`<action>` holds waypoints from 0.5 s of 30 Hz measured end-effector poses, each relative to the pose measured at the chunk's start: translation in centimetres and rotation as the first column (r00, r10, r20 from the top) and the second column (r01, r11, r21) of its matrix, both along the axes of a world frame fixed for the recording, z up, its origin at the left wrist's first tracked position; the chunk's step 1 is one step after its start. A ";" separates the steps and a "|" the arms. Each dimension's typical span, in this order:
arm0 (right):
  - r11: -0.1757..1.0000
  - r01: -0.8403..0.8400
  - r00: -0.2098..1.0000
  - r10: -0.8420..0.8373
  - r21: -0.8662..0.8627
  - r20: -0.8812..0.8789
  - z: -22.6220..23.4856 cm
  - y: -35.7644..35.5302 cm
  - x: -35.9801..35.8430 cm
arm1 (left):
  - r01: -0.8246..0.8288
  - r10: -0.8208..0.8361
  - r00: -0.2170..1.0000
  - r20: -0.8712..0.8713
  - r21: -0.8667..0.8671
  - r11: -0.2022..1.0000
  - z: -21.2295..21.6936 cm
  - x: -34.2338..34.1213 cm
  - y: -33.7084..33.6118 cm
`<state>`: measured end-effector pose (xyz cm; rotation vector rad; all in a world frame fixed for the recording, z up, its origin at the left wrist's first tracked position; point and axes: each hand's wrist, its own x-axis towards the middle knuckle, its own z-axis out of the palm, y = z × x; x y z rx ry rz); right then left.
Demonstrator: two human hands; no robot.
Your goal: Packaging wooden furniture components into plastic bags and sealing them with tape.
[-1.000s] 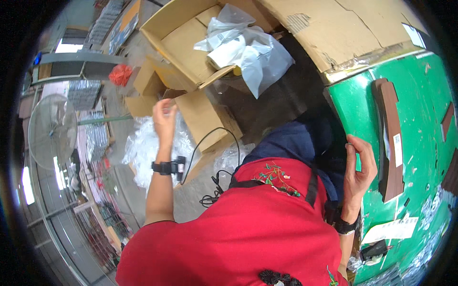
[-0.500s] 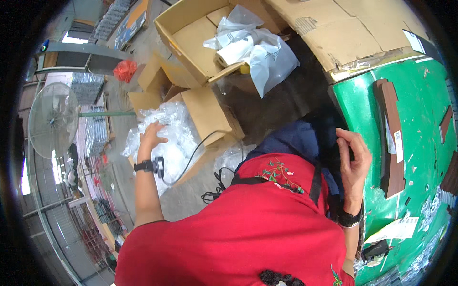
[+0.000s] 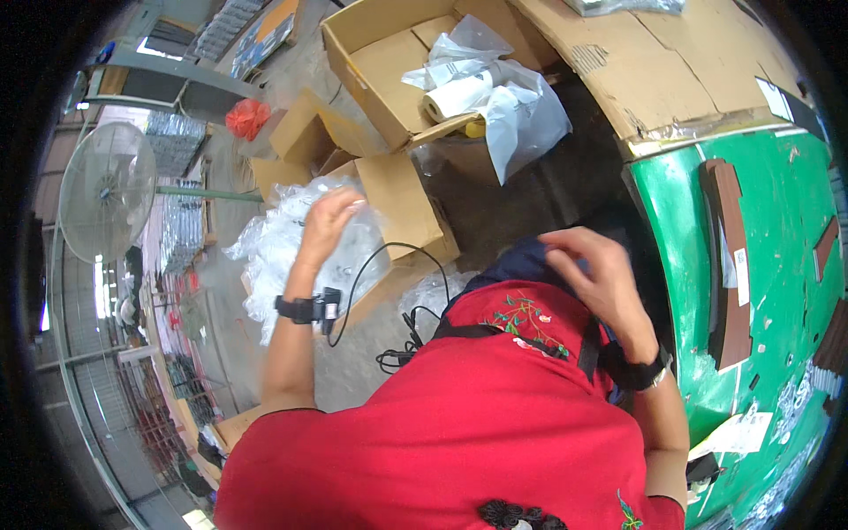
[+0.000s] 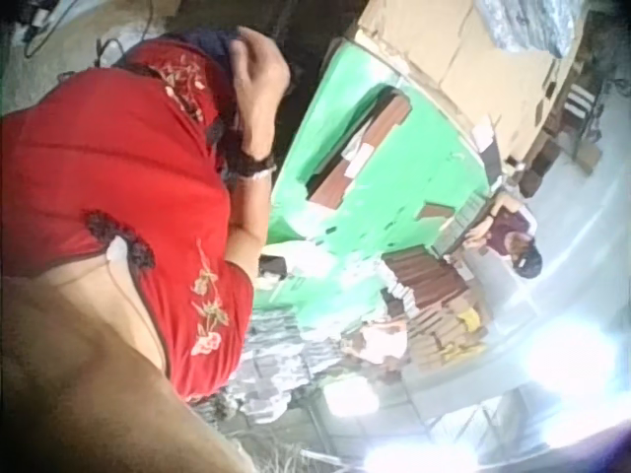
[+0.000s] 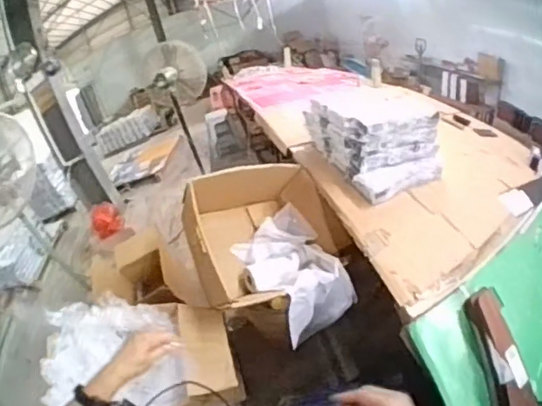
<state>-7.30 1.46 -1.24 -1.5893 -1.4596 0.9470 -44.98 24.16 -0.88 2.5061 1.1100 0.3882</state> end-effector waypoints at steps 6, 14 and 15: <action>0.922 -0.378 0.916 0.385 0.078 -0.108 -0.6 6.6 -4.6 | 0.215 -0.237 0.968 0.077 0.224 0.951 3.0 8.5 -6.1; 0.983 -0.150 0.763 0.046 -0.108 -0.644 1.4 8.0 -3.4 | 0.111 -0.221 0.903 0.369 0.295 0.949 6.2 12.4 -5.8; 0.991 -0.101 0.757 0.020 -0.088 -0.653 1.8 7.4 -1.6 | 0.063 -0.165 0.900 0.403 0.255 0.965 6.0 11.7 -4.9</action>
